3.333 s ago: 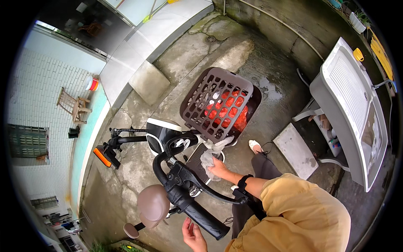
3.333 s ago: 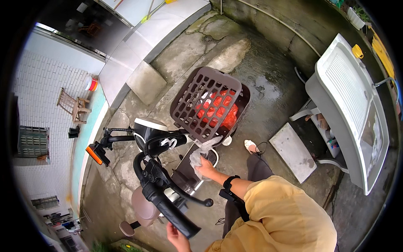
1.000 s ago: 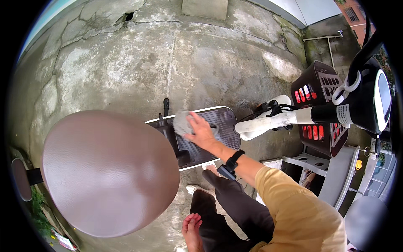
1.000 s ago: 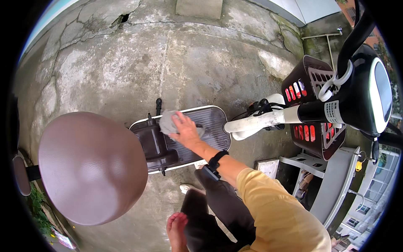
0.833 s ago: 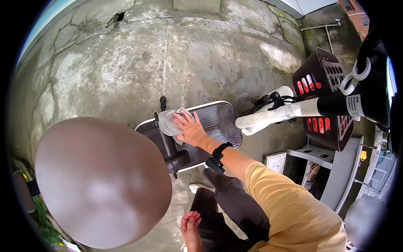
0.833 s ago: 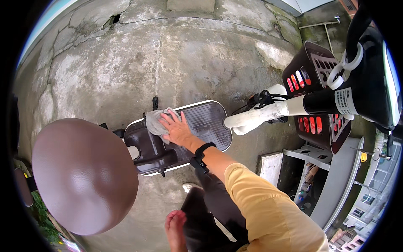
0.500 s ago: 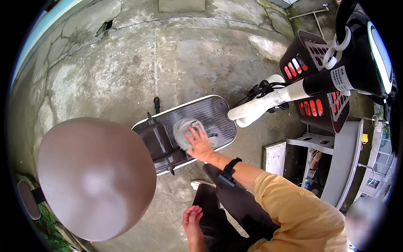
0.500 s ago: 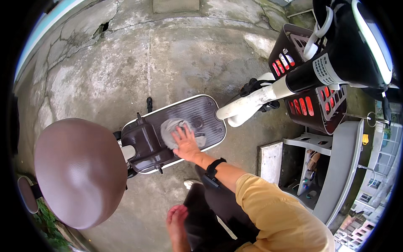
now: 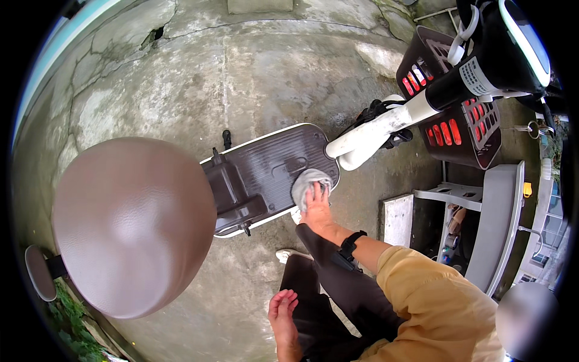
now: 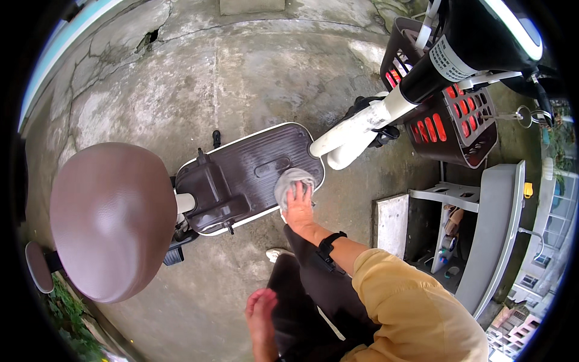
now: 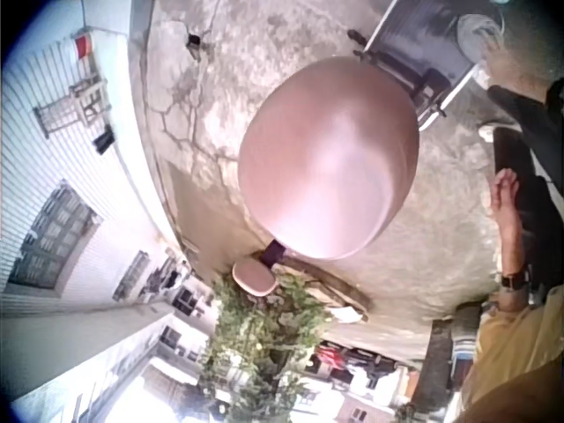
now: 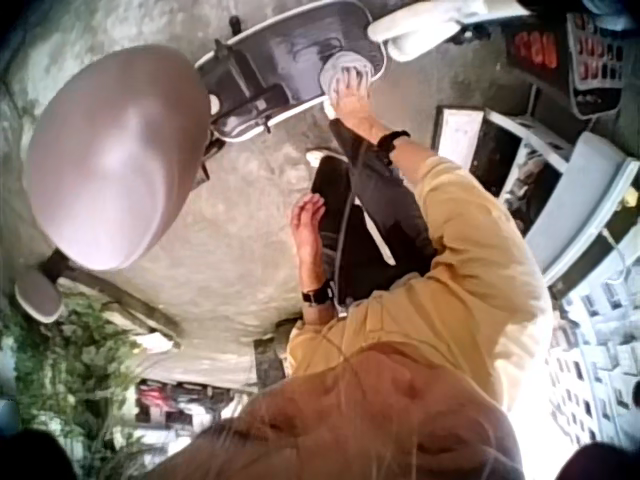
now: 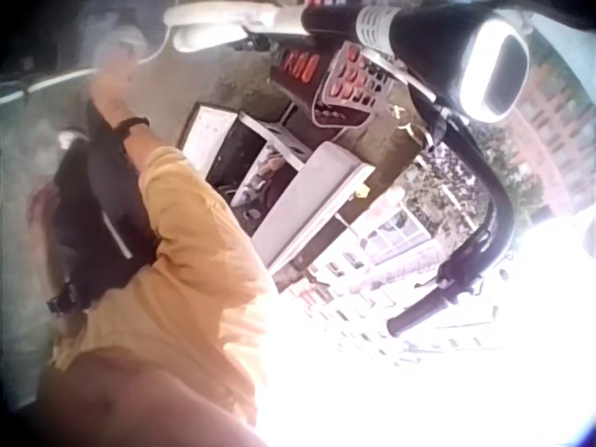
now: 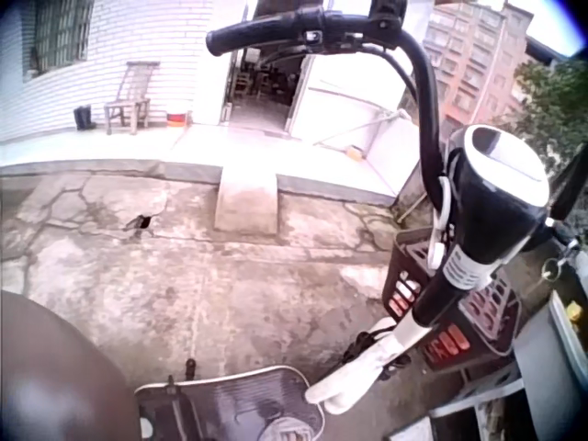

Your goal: The person wipes different parts of an electric scooter with a cloth, washes the cloth in a sink with soapy water, and continues wiping the scooter's handlebars, dashboard, and body.

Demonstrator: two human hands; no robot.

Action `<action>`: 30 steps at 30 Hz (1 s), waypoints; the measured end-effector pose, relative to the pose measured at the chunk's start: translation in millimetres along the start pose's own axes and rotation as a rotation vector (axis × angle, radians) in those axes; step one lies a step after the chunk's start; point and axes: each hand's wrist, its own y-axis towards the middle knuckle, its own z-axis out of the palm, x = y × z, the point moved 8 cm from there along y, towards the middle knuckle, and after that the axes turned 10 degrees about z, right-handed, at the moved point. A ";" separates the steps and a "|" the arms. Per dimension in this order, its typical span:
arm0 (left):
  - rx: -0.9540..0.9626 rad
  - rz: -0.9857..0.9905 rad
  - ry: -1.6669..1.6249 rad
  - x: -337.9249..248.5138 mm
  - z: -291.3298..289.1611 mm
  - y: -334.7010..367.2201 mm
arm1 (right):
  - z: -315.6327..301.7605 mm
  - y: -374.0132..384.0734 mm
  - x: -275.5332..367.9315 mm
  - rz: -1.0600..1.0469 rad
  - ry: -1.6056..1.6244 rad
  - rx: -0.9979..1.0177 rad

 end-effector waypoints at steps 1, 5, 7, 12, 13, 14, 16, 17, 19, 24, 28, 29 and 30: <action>-0.004 -0.001 -0.002 -1.3 -1.0 -1.5 | 5.3 -11.4 21.3 -0.087 -0.064 0.093; -0.026 0.028 -0.017 -14.1 -9.7 -7.5 | -5.2 24.5 54.6 -0.301 -0.258 0.140; -0.031 0.021 -0.010 -12.4 -17.6 -4.1 | -29.8 84.0 25.5 -0.271 -0.192 0.120; -0.078 0.034 -0.020 -1.9 -37.3 3.3 | -45.2 180.8 2.0 0.217 0.042 -0.049; -0.094 0.035 -0.021 0.7 -42.6 6.3 | -37.9 168.9 32.5 0.162 -0.036 -0.039; -0.074 0.029 -0.020 2.1 -41.0 10.5 | -34.4 154.5 52.8 -0.011 -0.059 -0.044; -0.076 0.033 -0.019 -1.9 -37.9 12.6 | -23.8 104.9 86.1 -0.371 -0.029 0.022; -0.077 0.036 -0.018 -6.0 -36.6 11.8 | -20.9 70.9 94.3 -0.532 0.023 0.083; -0.079 0.065 -0.037 -15.6 -34.9 9.5 | -17.9 28.9 61.0 -0.586 0.090 0.126; -0.073 0.070 -0.021 -21.7 -29.0 1.1 | -46.3 57.4 -136.9 0.324 0.672 -0.086; -0.055 0.032 0.008 -9.3 -24.7 -4.6 | 10.7 84.4 -156.9 0.729 1.475 0.239; -0.036 0.020 0.020 -7.3 -18.6 -4.3 | 20.2 80.6 -177.4 0.776 1.277 0.080; 0.001 0.008 0.024 -6.1 -9.3 -3.4 | 24.5 73.2 -207.6 0.853 1.069 -0.083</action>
